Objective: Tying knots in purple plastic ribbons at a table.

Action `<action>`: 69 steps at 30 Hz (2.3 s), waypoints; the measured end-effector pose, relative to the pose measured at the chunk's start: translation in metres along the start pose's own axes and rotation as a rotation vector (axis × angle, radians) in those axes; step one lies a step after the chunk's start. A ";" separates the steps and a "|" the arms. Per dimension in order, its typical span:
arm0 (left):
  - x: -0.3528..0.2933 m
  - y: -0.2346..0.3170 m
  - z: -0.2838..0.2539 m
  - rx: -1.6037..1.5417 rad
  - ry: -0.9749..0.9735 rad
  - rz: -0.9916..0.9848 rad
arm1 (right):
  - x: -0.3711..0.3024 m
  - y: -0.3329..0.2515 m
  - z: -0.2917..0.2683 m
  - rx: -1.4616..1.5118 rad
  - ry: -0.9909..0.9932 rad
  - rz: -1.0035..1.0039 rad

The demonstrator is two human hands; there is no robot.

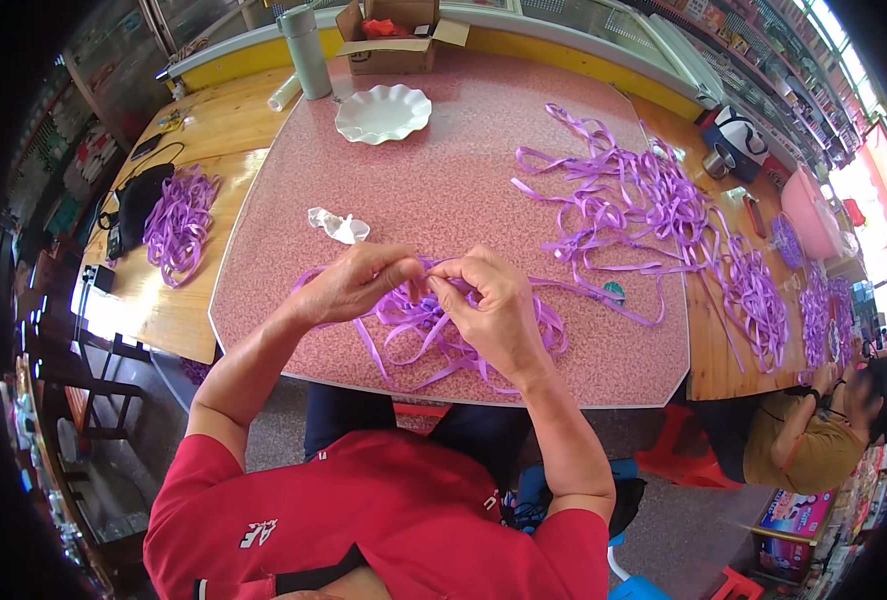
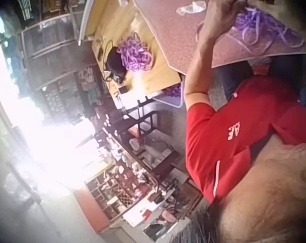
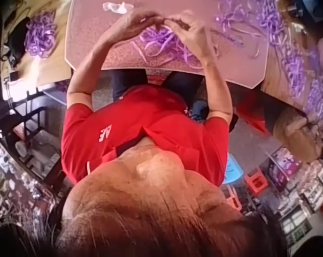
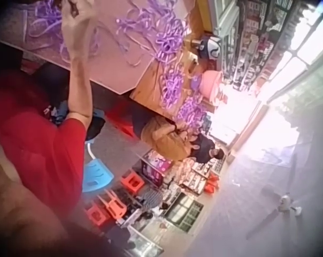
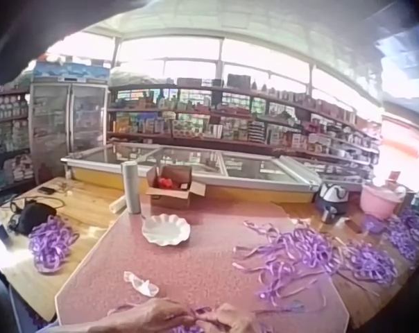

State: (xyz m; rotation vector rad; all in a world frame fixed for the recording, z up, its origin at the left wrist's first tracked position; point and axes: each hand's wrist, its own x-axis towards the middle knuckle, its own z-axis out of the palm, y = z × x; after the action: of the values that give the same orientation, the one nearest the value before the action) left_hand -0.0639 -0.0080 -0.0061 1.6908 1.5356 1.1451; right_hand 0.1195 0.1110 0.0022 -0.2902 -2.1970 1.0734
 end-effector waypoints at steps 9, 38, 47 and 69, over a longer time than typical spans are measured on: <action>0.011 -0.002 0.040 -0.087 0.174 -0.042 | -0.005 0.001 0.001 -0.075 0.087 0.039; 0.012 -0.001 0.053 -0.999 0.388 -0.016 | -0.013 0.016 0.001 0.560 0.133 0.445; 0.019 0.011 0.037 0.556 0.384 0.555 | -0.014 0.016 -0.004 0.645 0.127 0.545; 0.012 0.006 0.048 -1.144 0.230 -0.256 | -0.009 0.017 -0.001 -0.489 0.291 -0.523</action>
State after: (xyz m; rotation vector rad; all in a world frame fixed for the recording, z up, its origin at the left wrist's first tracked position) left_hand -0.0190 0.0089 -0.0204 0.5919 0.8270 1.6393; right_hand 0.1253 0.1183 -0.0142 -0.0629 -2.0701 0.1914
